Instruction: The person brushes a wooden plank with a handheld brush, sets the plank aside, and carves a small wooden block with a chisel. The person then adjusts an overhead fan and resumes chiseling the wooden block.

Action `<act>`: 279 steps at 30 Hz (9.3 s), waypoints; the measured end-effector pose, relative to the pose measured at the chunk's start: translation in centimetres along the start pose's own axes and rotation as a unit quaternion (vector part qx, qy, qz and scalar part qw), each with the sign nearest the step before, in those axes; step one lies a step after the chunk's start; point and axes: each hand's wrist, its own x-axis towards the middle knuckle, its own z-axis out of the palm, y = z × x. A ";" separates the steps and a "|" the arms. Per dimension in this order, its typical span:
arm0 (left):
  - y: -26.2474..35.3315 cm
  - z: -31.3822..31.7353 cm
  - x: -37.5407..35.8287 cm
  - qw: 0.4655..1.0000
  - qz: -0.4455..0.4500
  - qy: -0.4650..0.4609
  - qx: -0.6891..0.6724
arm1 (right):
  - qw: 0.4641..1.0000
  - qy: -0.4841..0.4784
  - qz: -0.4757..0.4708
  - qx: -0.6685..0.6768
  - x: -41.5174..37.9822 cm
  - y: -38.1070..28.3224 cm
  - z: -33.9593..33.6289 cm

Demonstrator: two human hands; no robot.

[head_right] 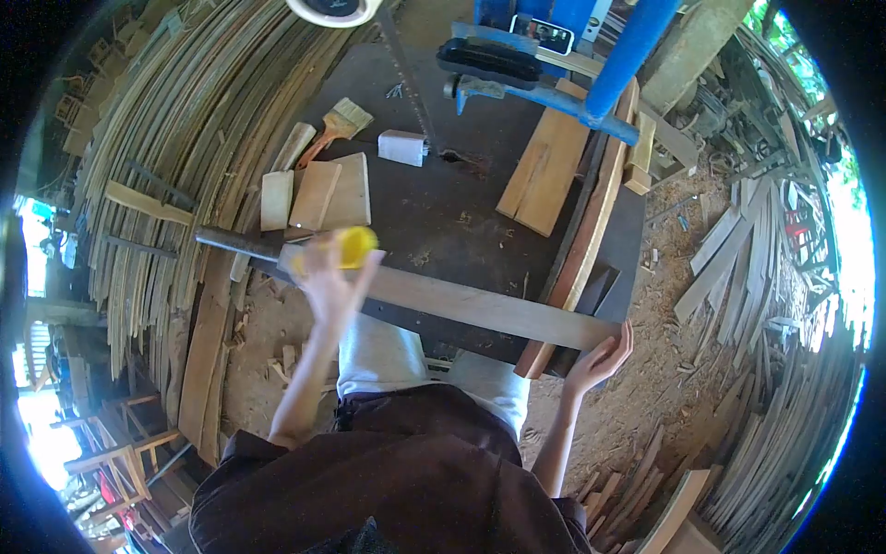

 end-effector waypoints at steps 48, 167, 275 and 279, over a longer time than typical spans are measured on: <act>-6.9 -3.2 -1.9 0.995 0.061 0.020 0.075 | 0.999 -0.037 -0.020 -0.021 0.4 0.2 -0.6; 1.5 -2.6 -6.9 0.889 0.343 -0.128 -0.274 | 0.967 -0.105 0.193 0.127 18.8 12.4 10.0; 2.6 7.6 -5.9 0.895 0.090 -0.185 -0.396 | 0.833 -0.546 -0.094 -0.024 -3.7 -18.1 -1.0; 2.6 7.7 -6.0 0.899 0.104 -0.171 -0.390 | 0.835 -0.545 -0.079 -0.005 -3.6 -18.1 0.0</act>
